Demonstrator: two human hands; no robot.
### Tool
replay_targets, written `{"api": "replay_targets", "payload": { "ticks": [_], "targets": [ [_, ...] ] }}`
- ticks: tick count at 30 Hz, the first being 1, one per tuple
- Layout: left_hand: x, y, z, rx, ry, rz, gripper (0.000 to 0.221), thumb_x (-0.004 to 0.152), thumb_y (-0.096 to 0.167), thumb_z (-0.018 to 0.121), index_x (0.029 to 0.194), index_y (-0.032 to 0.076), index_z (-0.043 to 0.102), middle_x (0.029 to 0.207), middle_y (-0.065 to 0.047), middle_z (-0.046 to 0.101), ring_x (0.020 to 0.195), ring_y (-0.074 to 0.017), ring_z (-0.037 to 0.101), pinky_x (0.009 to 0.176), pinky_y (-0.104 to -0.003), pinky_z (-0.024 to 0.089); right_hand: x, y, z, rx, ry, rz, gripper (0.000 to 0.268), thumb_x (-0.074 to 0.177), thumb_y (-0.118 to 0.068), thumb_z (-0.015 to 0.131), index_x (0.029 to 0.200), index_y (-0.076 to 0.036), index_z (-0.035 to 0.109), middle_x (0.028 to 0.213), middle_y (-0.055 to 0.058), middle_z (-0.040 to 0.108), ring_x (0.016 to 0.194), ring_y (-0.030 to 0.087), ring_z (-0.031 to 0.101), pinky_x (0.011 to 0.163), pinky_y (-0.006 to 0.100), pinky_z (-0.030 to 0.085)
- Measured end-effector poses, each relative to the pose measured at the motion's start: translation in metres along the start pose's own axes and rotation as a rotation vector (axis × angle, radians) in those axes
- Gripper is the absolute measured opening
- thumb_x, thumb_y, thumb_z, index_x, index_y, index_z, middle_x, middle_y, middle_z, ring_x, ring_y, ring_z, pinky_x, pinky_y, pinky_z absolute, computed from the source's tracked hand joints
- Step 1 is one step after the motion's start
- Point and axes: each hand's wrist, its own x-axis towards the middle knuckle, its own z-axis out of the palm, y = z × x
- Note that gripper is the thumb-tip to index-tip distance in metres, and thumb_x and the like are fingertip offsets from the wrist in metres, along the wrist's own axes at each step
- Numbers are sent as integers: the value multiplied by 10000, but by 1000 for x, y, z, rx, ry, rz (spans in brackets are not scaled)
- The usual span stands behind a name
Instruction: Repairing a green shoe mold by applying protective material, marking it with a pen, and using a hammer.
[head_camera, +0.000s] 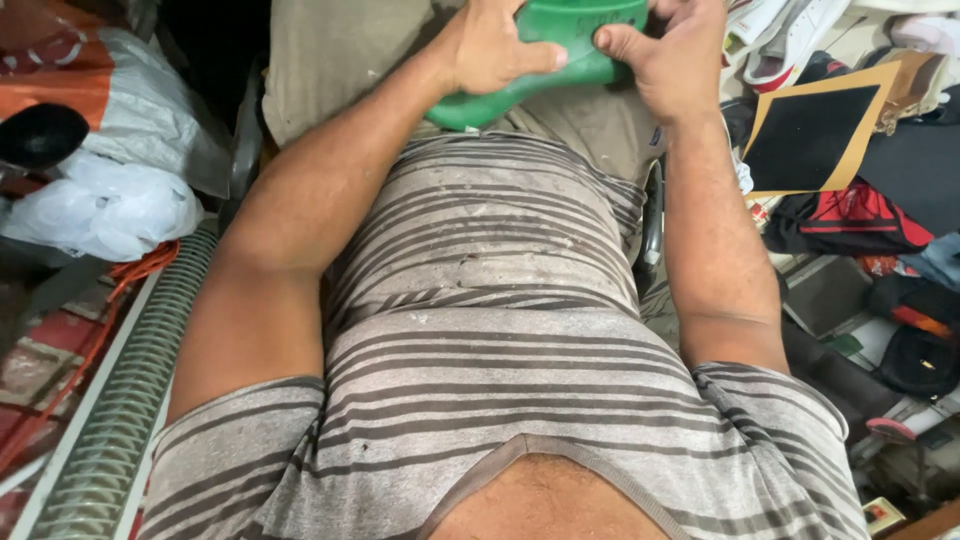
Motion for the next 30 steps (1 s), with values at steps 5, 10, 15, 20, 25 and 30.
{"api": "replay_targets", "payload": {
  "ticks": [5, 10, 15, 20, 25, 30],
  "targets": [
    [-40, 46, -16, 64, 61, 338, 402, 857, 262, 810, 1147, -2, 722, 966, -159, 702, 820, -299, 674, 720, -425, 508, -35, -31, 17, 61, -37, -227, 740, 866, -68, 909, 1351, 3, 354, 1182, 312, 680, 1103, 396, 703, 947, 429, 585],
    [-71, 70, -20, 122, 145, 754, 432, 1010, 135, 822, 1247, -131, 579, 1204, -300, 622, 1076, -483, 664, 947, -609, 567, -73, -41, 32, 9, -29, -469, 826, 779, -122, 918, 1352, -41, 328, 1081, 238, 674, 1129, 389, 633, 1121, 523, 505],
    [-86, 78, -24, 169, 118, 806, 310, 1007, 47, 772, 1165, -150, 592, 1194, -310, 607, 1046, -496, 637, 901, -636, 566, -86, -48, 38, -35, -91, -628, 839, 828, -87, 918, 1452, -97, 358, 1064, 229, 687, 1113, 389, 623, 1045, 524, 561],
    [-89, 92, -29, 220, 173, 826, 286, 1058, 153, 740, 1087, -102, 614, 1111, -276, 666, 1004, -462, 659, 911, -626, 522, -92, -49, 38, -70, -137, -643, 785, 905, -29, 859, 1526, -142, 391, 1114, 214, 694, 1192, 394, 580, 1118, 579, 550],
    [-90, 91, -28, 258, 197, 828, 178, 1043, 64, 732, 1035, -89, 642, 1082, -254, 689, 985, -428, 678, 924, -603, 544, -96, -55, 39, -147, -111, -627, 382, 888, -172, 826, 886, 40, 509, 1042, 288, 692, 1081, 497, 631, 1029, 693, 564],
    [-90, 88, -29, 245, 183, 833, 183, 1054, 75, 703, 1052, -95, 638, 1092, -257, 681, 991, -434, 673, 915, -615, 544, -85, -61, 41, -206, -111, -779, 264, 928, -106, 830, 1000, 40, 622, 1048, 287, 703, 1018, 501, 671, 970, 628, 594]
  ]
}}
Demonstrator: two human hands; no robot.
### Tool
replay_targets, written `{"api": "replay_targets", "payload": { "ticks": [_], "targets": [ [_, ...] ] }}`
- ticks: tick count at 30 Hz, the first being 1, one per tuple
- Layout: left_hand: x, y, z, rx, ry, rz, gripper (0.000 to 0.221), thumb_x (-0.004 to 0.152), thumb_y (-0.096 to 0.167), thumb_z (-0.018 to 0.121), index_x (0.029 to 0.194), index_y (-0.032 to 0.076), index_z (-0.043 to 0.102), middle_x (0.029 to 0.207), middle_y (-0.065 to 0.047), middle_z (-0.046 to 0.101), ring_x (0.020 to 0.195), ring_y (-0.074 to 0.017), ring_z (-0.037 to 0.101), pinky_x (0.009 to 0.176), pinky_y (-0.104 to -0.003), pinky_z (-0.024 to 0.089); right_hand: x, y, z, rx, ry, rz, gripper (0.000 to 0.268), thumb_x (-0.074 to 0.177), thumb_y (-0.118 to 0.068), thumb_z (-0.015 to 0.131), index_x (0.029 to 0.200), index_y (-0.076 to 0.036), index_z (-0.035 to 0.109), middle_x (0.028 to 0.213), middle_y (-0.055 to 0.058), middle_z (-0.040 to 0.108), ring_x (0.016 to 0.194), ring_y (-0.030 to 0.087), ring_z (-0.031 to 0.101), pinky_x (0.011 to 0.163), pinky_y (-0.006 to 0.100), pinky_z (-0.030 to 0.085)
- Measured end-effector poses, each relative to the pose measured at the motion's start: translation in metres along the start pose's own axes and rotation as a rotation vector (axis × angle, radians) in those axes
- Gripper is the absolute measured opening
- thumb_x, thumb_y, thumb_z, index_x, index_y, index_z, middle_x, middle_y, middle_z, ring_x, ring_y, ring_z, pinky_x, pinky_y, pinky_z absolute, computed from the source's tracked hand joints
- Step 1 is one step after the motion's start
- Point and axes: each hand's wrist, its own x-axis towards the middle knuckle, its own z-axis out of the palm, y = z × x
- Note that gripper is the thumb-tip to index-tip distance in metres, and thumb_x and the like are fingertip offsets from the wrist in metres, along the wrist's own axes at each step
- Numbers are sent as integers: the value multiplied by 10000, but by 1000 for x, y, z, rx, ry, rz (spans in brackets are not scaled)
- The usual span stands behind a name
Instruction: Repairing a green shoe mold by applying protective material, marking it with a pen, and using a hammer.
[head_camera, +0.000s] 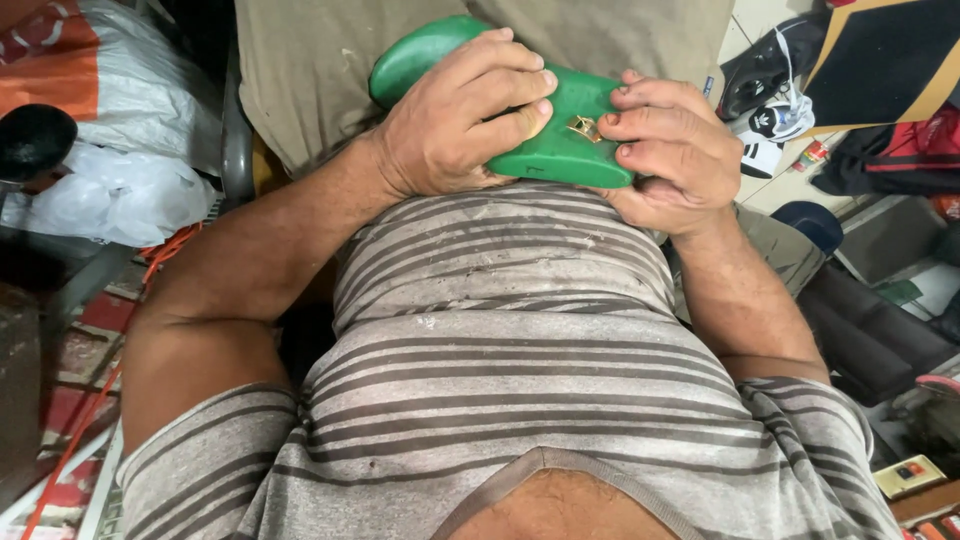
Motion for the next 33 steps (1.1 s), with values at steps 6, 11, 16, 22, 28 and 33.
{"api": "replay_targets", "payload": {
  "ticks": [6, 11, 16, 22, 28, 33],
  "targets": [
    [0, -2, 0, -16, 4, 5, 210, 1053, 98, 711, 1056, -98, 635, 1096, -250, 666, 992, -432, 666, 901, -609, 546, 5, 2, 1, -12, 18, -16, 275, 904, -113, 843, 921, 64, 633, 1008, 292, 695, 964, 492, 690, 934, 605, 612],
    [-8, -10, 2, -24, -35, -10, 289, 1044, 162, 758, 1086, -99, 642, 1136, -251, 659, 1037, -444, 657, 927, -628, 538, 6, 7, 0, -4, 10, -15, 317, 870, -121, 889, 901, 73, 641, 1025, 296, 682, 955, 455, 700, 918, 576, 614],
    [0, -23, 4, -136, -81, -98, 417, 935, 8, 861, 1193, -101, 551, 1239, -297, 585, 1018, -473, 627, 906, -612, 531, 24, 6, -8, -71, 27, 142, 458, 819, -205, 930, 952, 133, 650, 1046, 316, 638, 978, 451, 667, 921, 583, 628],
    [20, -45, 3, -214, -277, -453, 782, 841, 103, 835, 1508, 83, 428, 1453, -155, 598, 1220, -349, 623, 1055, -467, 476, 21, 48, -17, 54, 85, 462, 437, 862, -180, 909, 1095, 96, 663, 1096, 245, 645, 1016, 333, 680, 908, 390, 559],
    [17, -98, 19, -341, -234, -527, 591, 831, 234, 761, 1378, 96, 583, 1313, -67, 651, 1145, -221, 618, 977, -395, 463, 24, 91, -26, 187, 80, 646, 380, 902, -171, 928, 1149, 8, 702, 1078, 72, 693, 1004, 155, 637, 872, 304, 573],
    [10, -118, 29, -380, -264, -612, 551, 847, 281, 762, 1342, 106, 596, 1232, -34, 641, 1053, -185, 595, 904, -374, 475, 40, 87, -29, -55, -56, 580, 337, 1009, -179, 910, 1226, 20, 745, 1085, 70, 711, 982, 164, 616, 828, 324, 506]
  ]
}}
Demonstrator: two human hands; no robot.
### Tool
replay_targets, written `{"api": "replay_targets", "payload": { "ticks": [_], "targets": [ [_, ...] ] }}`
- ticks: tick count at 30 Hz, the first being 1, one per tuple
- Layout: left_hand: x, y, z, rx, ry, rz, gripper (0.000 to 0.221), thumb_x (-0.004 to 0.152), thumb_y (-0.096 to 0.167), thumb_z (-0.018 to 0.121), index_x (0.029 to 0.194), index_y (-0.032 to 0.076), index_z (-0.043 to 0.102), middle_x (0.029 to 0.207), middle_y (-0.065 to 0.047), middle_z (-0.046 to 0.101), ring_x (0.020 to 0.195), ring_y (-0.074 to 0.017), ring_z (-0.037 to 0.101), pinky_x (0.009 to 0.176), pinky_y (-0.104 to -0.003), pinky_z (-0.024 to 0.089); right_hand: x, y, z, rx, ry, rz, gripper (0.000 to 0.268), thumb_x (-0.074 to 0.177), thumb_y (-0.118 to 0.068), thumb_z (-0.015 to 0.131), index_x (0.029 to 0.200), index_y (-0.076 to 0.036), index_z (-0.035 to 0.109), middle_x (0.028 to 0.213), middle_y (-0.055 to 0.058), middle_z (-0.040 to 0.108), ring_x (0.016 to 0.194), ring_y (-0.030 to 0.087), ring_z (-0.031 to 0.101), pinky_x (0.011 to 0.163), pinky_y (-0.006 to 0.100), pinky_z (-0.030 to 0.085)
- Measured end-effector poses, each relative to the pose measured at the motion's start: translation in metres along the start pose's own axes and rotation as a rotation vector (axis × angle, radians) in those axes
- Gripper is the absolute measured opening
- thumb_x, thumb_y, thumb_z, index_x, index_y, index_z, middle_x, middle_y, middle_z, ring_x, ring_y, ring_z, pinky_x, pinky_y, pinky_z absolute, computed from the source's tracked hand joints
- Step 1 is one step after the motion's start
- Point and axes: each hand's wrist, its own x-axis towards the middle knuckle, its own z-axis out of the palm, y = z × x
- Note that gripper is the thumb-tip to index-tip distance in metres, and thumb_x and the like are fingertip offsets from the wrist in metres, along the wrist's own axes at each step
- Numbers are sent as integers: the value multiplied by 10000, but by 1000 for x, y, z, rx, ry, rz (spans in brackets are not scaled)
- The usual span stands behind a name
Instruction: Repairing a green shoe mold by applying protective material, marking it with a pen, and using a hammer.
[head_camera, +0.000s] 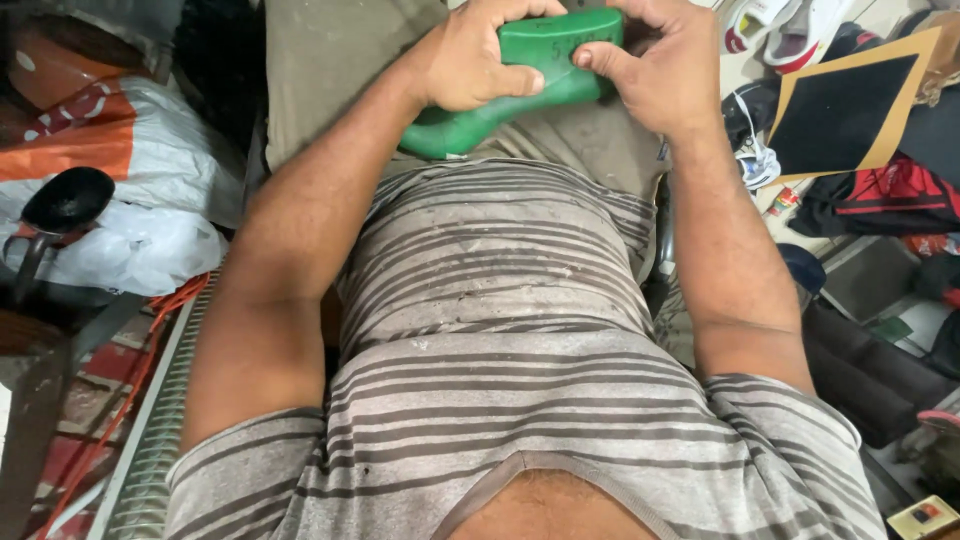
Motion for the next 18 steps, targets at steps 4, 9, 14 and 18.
{"api": "replay_targets", "payload": {
  "ticks": [4, 9, 14, 18],
  "targets": [
    [3, -21, 8, 71, -33, -173, 553, 851, 360, 799, 1330, 124, 652, 1138, -21, 682, 960, -179, 611, 823, -370, 475, -18, 28, -7, -309, 64, 88, 535, 968, -385, 1069, 963, -29, 670, 833, 49, 583, 752, 160, 517, 631, 337, 410],
    [5, -19, 6, 68, -54, -197, 539, 839, 365, 783, 1297, 121, 637, 1127, -20, 655, 971, -194, 598, 841, -366, 457, -10, 44, -4, 316, 44, 142, 263, 1030, -14, 856, 1138, -33, 617, 1106, 102, 704, 1024, 181, 690, 874, 323, 594],
    [8, -14, 6, 107, -127, -442, 356, 866, 470, 805, 935, 181, 610, 844, 52, 552, 765, -117, 515, 670, -362, 418, -15, 67, -8, 205, 23, 252, 288, 982, -89, 949, 1057, -60, 673, 1042, 59, 713, 973, 145, 686, 849, 286, 585],
    [13, -14, 4, 233, -242, -603, 677, 928, 632, 731, 624, 192, 317, 591, 62, 291, 526, -103, 280, 503, -396, 206, -5, 48, 0, -1, 6, 326, 420, 979, -133, 1024, 1035, -105, 609, 897, -37, 540, 764, 56, 431, 627, 258, 375]
  ]
}}
